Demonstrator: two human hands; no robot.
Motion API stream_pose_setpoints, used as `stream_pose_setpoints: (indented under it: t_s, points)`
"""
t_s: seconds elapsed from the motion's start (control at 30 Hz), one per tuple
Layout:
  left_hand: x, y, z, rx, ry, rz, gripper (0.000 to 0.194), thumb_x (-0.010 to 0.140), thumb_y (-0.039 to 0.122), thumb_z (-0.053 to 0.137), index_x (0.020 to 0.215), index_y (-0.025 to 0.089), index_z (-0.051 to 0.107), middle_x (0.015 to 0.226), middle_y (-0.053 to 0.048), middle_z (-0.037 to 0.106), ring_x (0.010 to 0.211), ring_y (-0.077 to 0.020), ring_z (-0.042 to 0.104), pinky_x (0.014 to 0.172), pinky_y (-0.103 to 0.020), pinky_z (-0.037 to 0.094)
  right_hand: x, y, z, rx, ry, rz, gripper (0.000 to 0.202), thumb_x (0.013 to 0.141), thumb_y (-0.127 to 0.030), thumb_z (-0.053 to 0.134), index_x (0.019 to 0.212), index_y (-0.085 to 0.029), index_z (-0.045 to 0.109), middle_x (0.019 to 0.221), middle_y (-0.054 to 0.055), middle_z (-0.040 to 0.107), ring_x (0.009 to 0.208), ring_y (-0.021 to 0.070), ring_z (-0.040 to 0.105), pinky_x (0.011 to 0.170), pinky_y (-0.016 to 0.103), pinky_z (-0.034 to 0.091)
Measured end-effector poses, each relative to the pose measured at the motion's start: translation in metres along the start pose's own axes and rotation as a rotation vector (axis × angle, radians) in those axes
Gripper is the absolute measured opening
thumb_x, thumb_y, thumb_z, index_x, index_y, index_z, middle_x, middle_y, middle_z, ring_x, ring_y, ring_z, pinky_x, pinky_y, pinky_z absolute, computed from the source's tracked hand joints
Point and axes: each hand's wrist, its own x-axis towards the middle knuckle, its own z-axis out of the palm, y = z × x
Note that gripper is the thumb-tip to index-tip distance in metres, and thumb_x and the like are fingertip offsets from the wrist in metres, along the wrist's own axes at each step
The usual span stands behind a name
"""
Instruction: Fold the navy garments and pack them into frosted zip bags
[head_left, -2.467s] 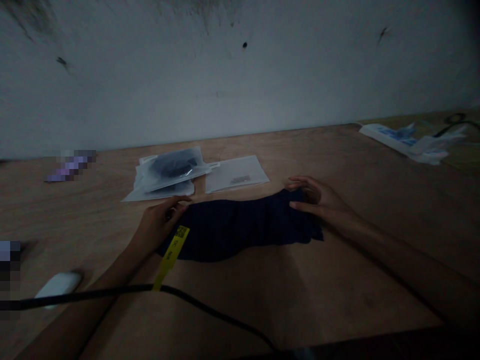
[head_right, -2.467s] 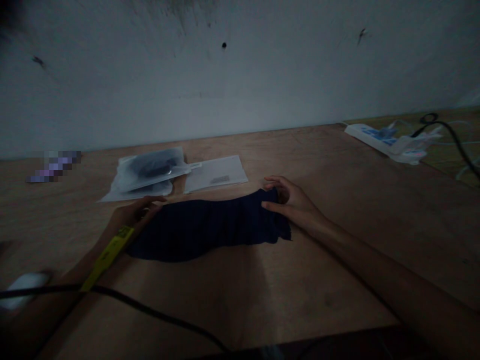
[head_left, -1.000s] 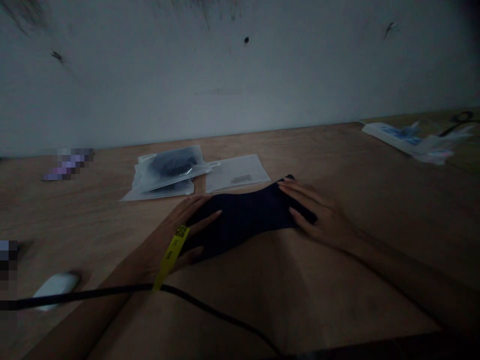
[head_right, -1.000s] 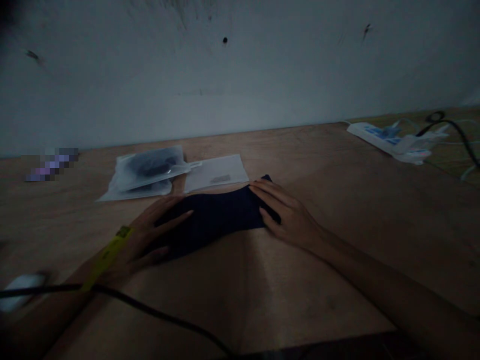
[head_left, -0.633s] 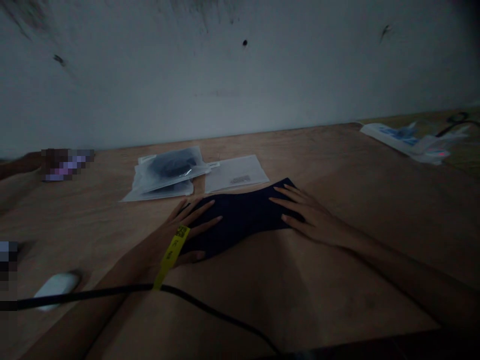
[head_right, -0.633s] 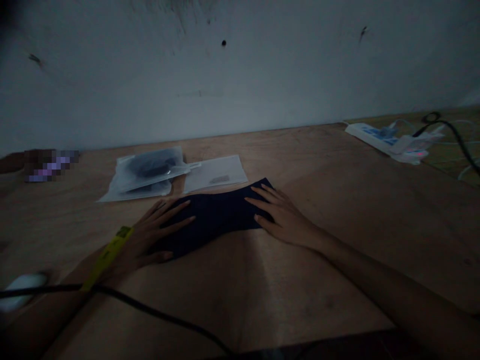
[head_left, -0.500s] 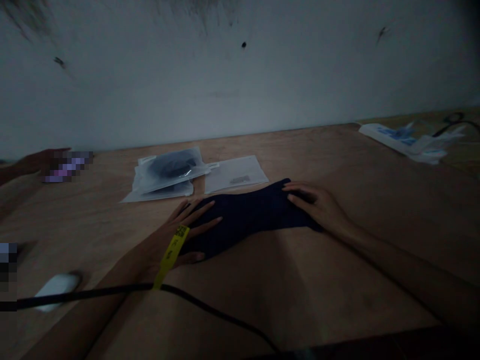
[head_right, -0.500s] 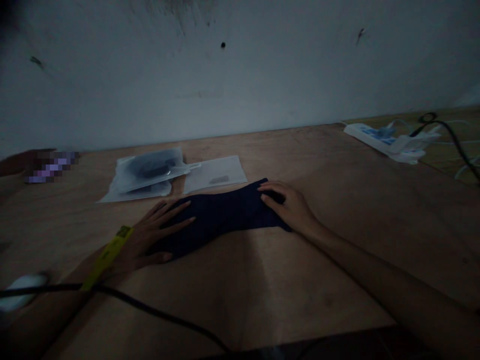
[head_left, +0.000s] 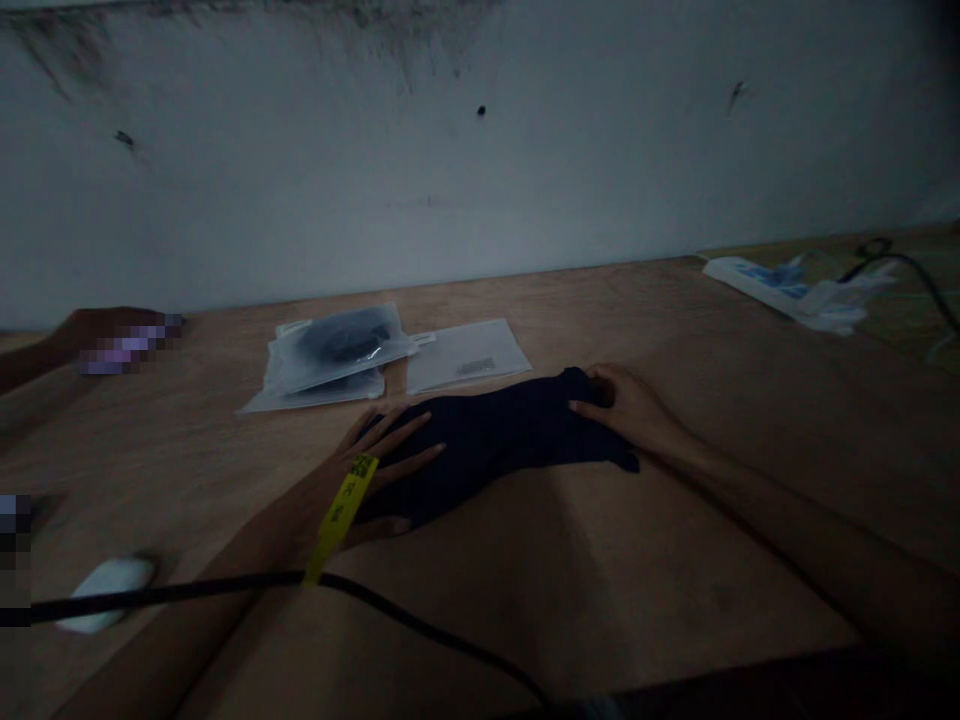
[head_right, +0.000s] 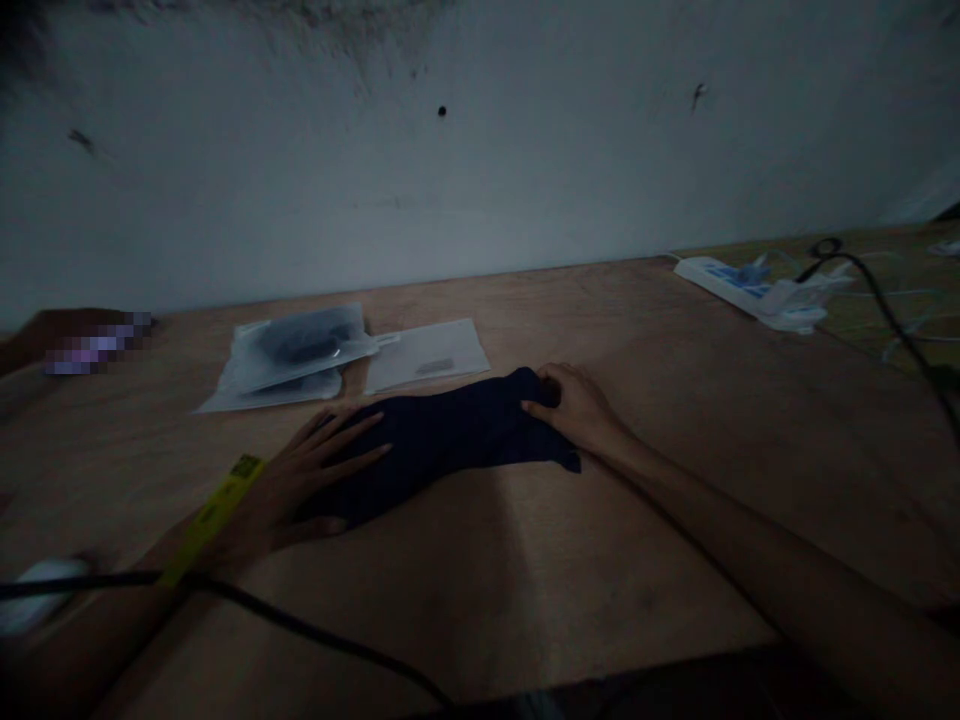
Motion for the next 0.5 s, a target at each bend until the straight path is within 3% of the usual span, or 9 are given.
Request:
stream_pose_setpoints:
  t_s: [0.13,0.23,0.33,0.43,0.5]
  points:
    - [0.001,0.002,-0.002,-0.014,-0.001,0.020,0.076,0.090,0.074,0.040,0.155,0.037,0.027,0.167,-0.003,0.010,0.150,-0.0422,0.013,0.118,-0.066,0.001,-0.005,-0.010,0.001,0.256,0.043,0.044,0.027,0.073,-0.041,0.075,0.083,-0.023,0.058,0.083,0.002,0.065,0.080,0.0208,0.063,0.073,0.034,0.051]
    - [0.001,0.004,-0.002,-0.007,0.010,0.018,0.076,0.090,0.074,0.040,0.155,0.037,0.027,0.167,-0.004,0.010,0.150,-0.0427,0.013,0.117,-0.067,-0.001,-0.010,-0.023,-0.002,0.542,0.075,0.252,0.034,0.067,-0.038,0.082,0.090,-0.022,0.062,0.096,0.005,0.071,0.090,0.0224,0.068,0.079,0.035,0.055]
    - [0.000,0.005,-0.003,0.016,0.001,0.010,0.075,0.090,0.073,0.041,0.155,0.038,0.027,0.167,-0.004,0.010,0.150,-0.0425,0.012,0.117,-0.067,-0.002,-0.014,-0.032,-0.006,0.789,-0.032,0.477,0.040,0.065,-0.033,0.084,0.100,-0.021,0.068,0.110,0.009,0.073,0.095,0.0244,0.070,0.082,0.035,0.058]
    - [0.000,0.005,-0.003,0.022,-0.012,0.006,0.076,0.090,0.072,0.043,0.156,0.037,0.026,0.167,-0.004,0.010,0.151,-0.0416,0.010,0.117,-0.066,-0.002,-0.015,-0.032,-0.009,0.799,-0.180,0.543,0.039,0.067,-0.034,0.083,0.102,-0.019,0.072,0.110,0.010,0.074,0.092,0.0239,0.072,0.080,0.034,0.059]
    - [0.000,0.005,-0.002,0.011,-0.006,0.006,0.075,0.090,0.071,0.043,0.155,0.037,0.027,0.167,-0.004,0.011,0.151,-0.0412,0.011,0.118,-0.065,-0.002,-0.015,-0.028,-0.008,0.672,-0.178,0.499,0.035,0.070,-0.039,0.082,0.097,-0.020,0.072,0.100,0.008,0.075,0.083,0.0227,0.071,0.071,0.033,0.058]
